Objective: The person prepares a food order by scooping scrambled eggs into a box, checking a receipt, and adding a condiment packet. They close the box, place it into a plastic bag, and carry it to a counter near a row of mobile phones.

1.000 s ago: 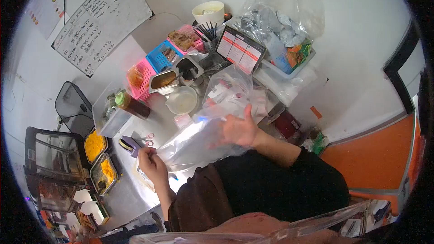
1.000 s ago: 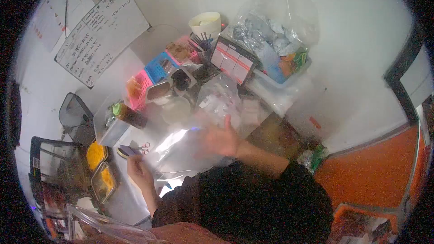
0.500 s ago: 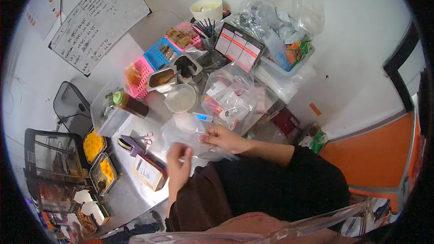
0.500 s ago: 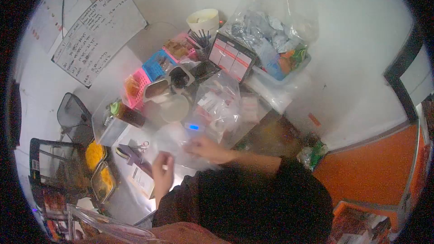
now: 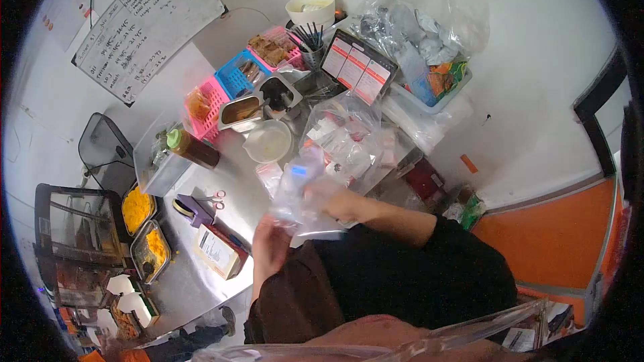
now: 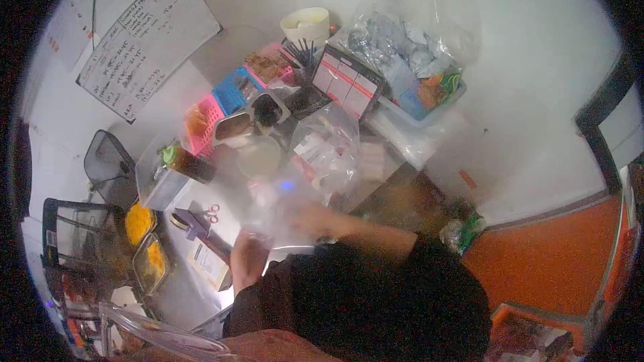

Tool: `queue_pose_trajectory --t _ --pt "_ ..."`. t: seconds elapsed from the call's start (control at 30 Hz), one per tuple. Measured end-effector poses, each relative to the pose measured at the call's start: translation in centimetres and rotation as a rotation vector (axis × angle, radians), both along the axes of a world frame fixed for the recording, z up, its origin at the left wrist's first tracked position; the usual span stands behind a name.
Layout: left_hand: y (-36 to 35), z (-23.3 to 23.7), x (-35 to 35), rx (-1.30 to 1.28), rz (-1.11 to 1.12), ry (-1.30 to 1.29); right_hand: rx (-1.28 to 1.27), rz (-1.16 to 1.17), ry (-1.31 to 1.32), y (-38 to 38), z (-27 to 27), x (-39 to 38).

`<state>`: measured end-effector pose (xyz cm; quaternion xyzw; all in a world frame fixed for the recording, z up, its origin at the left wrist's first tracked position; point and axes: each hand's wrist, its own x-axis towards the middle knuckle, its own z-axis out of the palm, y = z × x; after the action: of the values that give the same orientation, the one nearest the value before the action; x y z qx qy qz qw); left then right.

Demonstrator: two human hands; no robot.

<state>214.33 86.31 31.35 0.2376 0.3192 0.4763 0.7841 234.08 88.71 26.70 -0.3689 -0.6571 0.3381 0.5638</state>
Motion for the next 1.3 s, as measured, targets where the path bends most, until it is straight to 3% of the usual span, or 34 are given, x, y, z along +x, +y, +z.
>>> queue_pose_trajectory --t 0.03,0.07,0.1,0.17,0.23,0.37,0.43,0.47,0.5,0.6,0.7,1.03,1.13,1.3 --pt "0.5 0.2 -1.0 -0.056 0.061 -0.069 -0.036 -0.054 0.034 0.1 0.9 0.7" --pt "1.1 0.9 -2.0 -0.174 0.304 0.058 -0.235 -0.069 0.080 -0.1 2.3 2.9" --pt "1.3 1.6 -4.6 -0.153 0.327 0.015 -0.432 -0.090 0.133 -0.4 4.4 5.2" --pt "1.2 3.9 -6.8 -0.088 0.376 0.004 -0.297 -0.230 -0.103 -1.6 6.9 8.1" --pt "-0.1 10.9 -0.8 -0.189 0.591 0.123 -0.216 -0.157 -0.206 -1.8 7.0 9.2" --pt "0.4 6.6 -4.6 0.149 0.542 0.308 -0.270 0.323 -0.060 0.8 7.3 13.5" --pt "0.8 3.3 -7.9 0.365 0.431 0.429 -0.335 -0.047 0.240 3.7 6.5 16.4" --pt "0.6 2.6 -7.2 0.376 0.476 0.495 -0.279 -0.332 0.030 6.3 4.7 18.2" --pt "-0.4 5.7 -3.7 0.210 0.513 0.535 -0.218 -0.615 -0.184 8.7 2.4 19.5" --pt "0.2 2.1 -4.4 0.316 0.287 0.598 -0.192 -0.795 -0.716 11.9 -2.4 20.7" --pt "0.5 1.4 -4.2 0.346 0.256 0.588 -0.361 -0.634 -0.945 12.6 -4.9 20.8" --pt "0.9 0.1 -5.4 0.216 0.386 0.639 -0.190 -0.898 -0.791 12.1 -3.9 22.2" --pt "0.8 0.1 -5.1 0.215 0.362 0.662 -0.324 -0.742 -0.857 11.6 -4.0 21.4" --pt "0.8 0.3 -4.8 0.223 0.371 0.635 -0.267 -0.783 -0.829 11.6 -4.1 21.5"
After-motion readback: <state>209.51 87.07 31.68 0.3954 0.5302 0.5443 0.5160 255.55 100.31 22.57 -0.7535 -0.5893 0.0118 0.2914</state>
